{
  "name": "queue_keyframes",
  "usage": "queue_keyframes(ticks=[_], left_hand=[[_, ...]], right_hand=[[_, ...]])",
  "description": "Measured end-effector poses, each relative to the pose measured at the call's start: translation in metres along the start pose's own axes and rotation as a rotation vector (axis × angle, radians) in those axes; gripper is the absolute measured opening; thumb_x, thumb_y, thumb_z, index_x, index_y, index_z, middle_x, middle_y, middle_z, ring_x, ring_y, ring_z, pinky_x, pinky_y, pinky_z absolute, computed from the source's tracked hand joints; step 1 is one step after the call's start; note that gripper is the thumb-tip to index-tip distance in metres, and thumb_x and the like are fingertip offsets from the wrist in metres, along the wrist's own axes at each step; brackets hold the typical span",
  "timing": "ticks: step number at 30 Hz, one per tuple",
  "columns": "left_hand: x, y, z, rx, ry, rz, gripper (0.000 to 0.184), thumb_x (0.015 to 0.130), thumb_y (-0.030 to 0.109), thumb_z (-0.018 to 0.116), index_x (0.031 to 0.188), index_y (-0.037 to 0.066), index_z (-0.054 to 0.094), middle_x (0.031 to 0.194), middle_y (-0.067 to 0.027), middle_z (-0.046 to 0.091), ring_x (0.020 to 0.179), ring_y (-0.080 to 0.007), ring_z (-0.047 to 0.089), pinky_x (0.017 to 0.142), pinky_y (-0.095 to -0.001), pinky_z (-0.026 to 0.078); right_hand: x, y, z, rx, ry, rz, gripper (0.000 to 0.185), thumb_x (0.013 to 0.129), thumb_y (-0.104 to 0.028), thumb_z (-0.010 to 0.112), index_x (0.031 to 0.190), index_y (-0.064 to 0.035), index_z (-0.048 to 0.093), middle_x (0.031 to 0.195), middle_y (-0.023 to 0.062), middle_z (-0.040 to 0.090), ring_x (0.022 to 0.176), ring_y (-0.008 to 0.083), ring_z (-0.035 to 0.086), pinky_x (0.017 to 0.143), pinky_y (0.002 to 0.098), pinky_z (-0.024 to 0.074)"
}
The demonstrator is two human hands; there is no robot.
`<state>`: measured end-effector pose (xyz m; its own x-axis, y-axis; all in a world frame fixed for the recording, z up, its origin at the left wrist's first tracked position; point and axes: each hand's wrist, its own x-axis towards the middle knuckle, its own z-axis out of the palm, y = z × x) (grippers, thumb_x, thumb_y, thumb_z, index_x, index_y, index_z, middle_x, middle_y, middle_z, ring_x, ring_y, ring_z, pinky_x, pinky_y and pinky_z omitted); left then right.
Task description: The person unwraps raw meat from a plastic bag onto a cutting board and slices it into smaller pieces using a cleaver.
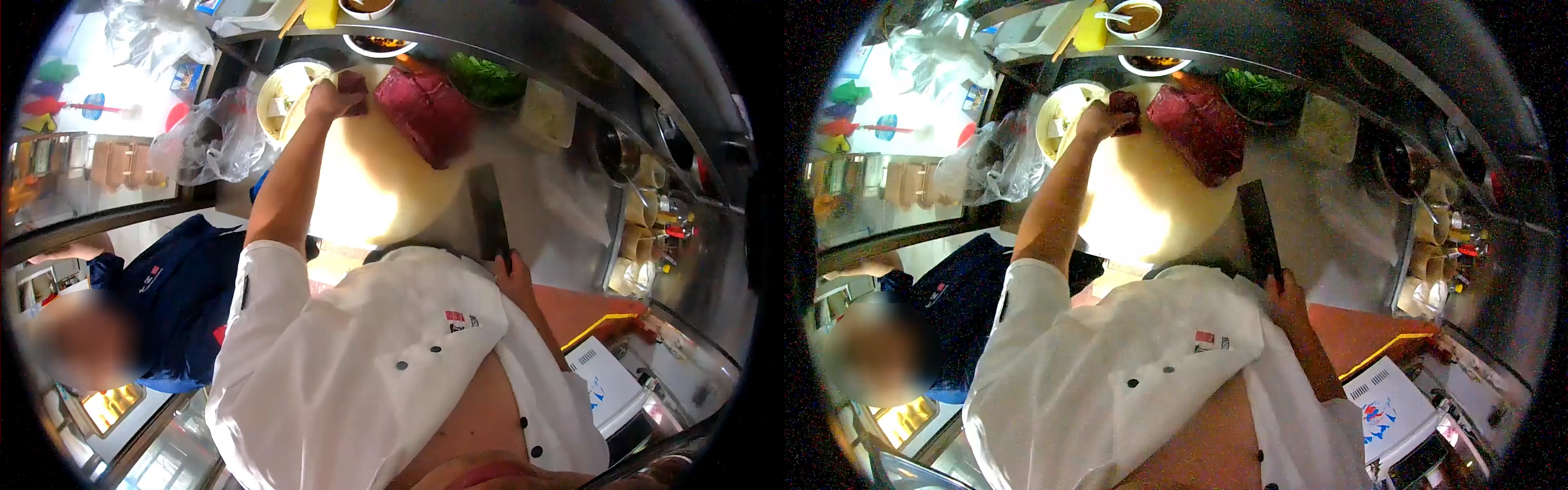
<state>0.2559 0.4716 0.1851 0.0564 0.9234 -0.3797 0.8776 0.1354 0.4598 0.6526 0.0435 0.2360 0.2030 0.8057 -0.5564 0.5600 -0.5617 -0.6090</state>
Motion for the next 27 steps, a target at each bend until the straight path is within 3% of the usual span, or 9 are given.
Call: queue_keyframes(ticks=[2,3,5,7,10,13,15,23,27], left_hand=[[-0.002,0.007,-0.002,0.234,0.056,0.004,0.089,0.071,0.067,0.077,0.121,-0.005,0.062,0.113,-0.021,0.07,0.109,-0.0343,0.068,0.09,-0.0438,0.056],[-0.021,0.024,0.0,0.266,0.276,0.032,0.067,0.081,0.059,0.071,0.121,0.005,0.065,0.109,-0.0185,0.069,0.112,-0.0336,0.065,0.091,-0.0442,0.055],[-0.02,0.027,0.01,0.227,0.428,0.517,0.047,0.09,0.049,0.063,0.122,0.015,0.066,0.108,-0.0158,0.068,0.113,-0.0346,0.063,0.093,-0.0449,0.054],[-0.012,0.048,0.011,0.071,0.185,0.611,0.038,0.093,0.044,0.06,0.122,0.02,0.067,0.114,-0.0141,0.068,0.114,-0.0371,0.062,0.094,-0.046,0.053],[-0.01,0.076,0.033,-0.034,0.127,0.397,0.045,0.09,0.044,0.067,0.125,0.015,0.069,0.126,-0.0188,0.067,0.119,-0.0391,0.061,0.1,-0.0454,0.049],[0.011,0.083,0.03,-0.123,-0.107,0.469,0.056,0.086,0.048,0.072,0.131,0.013,0.066,0.131,-0.0204,0.065,0.122,-0.0362,0.061,0.104,-0.0431,0.047],[-0.001,0.101,0.02,-0.138,-0.187,0.361,0.064,0.083,0.051,0.075,0.134,0.012,0.064,0.133,-0.0195,0.064,0.125,-0.0345,0.06,0.106,-0.0415,0.046],[-0.019,0.113,0.016,-0.54,-0.307,0.021,0.081,0.075,0.042,0.087,0.137,-0.002,0.058,0.137,-0.0206,0.061,0.127,-0.0301,0.057,0.108,-0.0372,0.043],[-0.007,0.086,0.066,-0.9,-0.211,0.294,0.07,0.074,0.02,0.089,0.133,-0.004,0.06,0.129,-0.0163,0.065,0.115,-0.0265,0.064,0.101,-0.0371,0.05]], right_hand=[[-0.001,-0.001,0.0,0.001,0.012,-0.012,0.034,0.101,-0.032,0.056,0.109,0.0016,0.056,0.094,0.0243,0.069,0.085,0.0406,0.068,0.075,0.0497,0.0525],[-0.002,-0.001,0.002,-0.001,0.019,-0.027,0.034,0.101,-0.031,0.056,0.108,0.0018,0.056,0.092,0.0249,0.068,0.084,0.0418,0.068,0.074,0.0507,0.0527],[0.0,0.001,0.005,-0.002,0.024,0.0,0.033,0.101,-0.031,0.055,0.107,0.0019,0.056,0.092,0.0255,0.068,0.084,0.0425,0.068,0.074,0.0514,0.0527],[0.002,0.004,0.007,-0.014,0.031,0.02,0.033,0.101,-0.031,0.055,0.107,0.0019,0.055,0.091,0.0261,0.068,0.083,0.0432,0.068,0.073,0.0522,0.0528],[0.002,-0.006,0.002,-0.017,0.057,0.03,0.033,0.101,-0.03,0.055,0.107,0.0017,0.055,0.091,0.0266,0.067,0.084,0.044,0.068,0.074,0.052,0.0531],[-0.001,-0.013,-0.005,0.032,0.021,0.055,0.033,0.101,-0.031,0.056,0.108,0.0012,0.056,0.093,0.0256,0.068,0.084,0.0429,0.068,0.075,0.0513,0.0531],[0.003,0.005,0.006,-0.022,0.264,-0.163,0.027,0.101,-0.027,0.06,0.099,-0.0009,0.055,0.069,0.0131,0.061,0.057,0.023,0.06,0.054,0.038,0.0465],[0.007,0.01,0.002,0.108,0.184,-0.051,0.026,0.102,-0.028,0.058,0.099,-0.0019,0.054,0.065,0.0082,0.056,0.054,0.0172,0.056,0.051,0.0353,0.0439],[0.01,0.019,0.003,0.152,0.202,-0.053,0.025,0.102,-0.027,0.057,0.099,-0.003,0.054,0.064,0.0054,0.054,0.054,0.0148,0.053,0.05,0.0338,0.0416]])
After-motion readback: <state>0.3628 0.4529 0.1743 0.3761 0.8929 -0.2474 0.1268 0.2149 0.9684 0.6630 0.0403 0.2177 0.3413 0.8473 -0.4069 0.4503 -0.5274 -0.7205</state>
